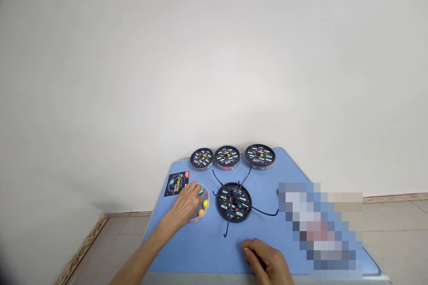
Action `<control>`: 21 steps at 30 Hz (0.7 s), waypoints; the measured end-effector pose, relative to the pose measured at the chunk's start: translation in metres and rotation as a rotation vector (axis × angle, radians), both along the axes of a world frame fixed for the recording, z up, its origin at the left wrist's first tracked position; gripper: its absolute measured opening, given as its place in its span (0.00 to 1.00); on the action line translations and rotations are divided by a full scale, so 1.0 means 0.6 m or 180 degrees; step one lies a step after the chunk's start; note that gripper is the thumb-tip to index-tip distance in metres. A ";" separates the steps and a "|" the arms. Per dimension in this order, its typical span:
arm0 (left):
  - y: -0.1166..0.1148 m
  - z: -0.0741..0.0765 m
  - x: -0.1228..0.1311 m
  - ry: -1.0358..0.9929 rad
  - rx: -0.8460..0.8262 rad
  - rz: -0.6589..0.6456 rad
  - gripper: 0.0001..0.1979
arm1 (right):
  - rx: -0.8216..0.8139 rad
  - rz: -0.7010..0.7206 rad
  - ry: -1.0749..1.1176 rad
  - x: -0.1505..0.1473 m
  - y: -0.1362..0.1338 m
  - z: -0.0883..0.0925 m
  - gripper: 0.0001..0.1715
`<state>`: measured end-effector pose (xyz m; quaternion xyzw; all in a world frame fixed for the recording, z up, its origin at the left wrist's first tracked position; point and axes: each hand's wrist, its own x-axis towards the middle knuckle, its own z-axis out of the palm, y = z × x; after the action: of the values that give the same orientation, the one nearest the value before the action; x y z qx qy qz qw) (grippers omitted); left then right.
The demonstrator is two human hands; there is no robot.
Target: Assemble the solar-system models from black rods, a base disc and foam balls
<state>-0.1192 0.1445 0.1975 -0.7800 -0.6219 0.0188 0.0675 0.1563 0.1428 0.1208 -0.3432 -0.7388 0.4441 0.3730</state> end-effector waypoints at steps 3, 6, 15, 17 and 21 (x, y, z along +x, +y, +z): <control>0.005 0.000 -0.009 -0.0289 -0.0021 -0.0096 0.12 | 0.0053 0.0036 -0.0007 -0.001 -0.001 0.001 0.20; 0.008 -0.002 -0.017 -0.0756 0.0001 -0.0091 0.12 | 0.0094 0.0041 -0.0003 0.000 0.000 0.012 0.21; -0.007 0.012 -0.035 -0.3099 0.0663 0.0555 0.06 | 0.0200 0.0022 0.0068 0.006 0.001 0.016 0.20; -0.021 0.024 -0.034 -0.3670 0.0893 0.0803 0.07 | 0.0237 -0.0016 0.0138 0.004 0.002 0.019 0.21; -0.075 0.048 -0.005 -0.4648 0.1113 0.1203 0.10 | 0.0172 -0.0076 0.0205 0.009 0.006 0.027 0.23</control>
<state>-0.1221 0.0993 0.2264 -0.4532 -0.6252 -0.5875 -0.2418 0.1615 0.1461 0.1371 -0.3273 -0.7339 0.4304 0.4110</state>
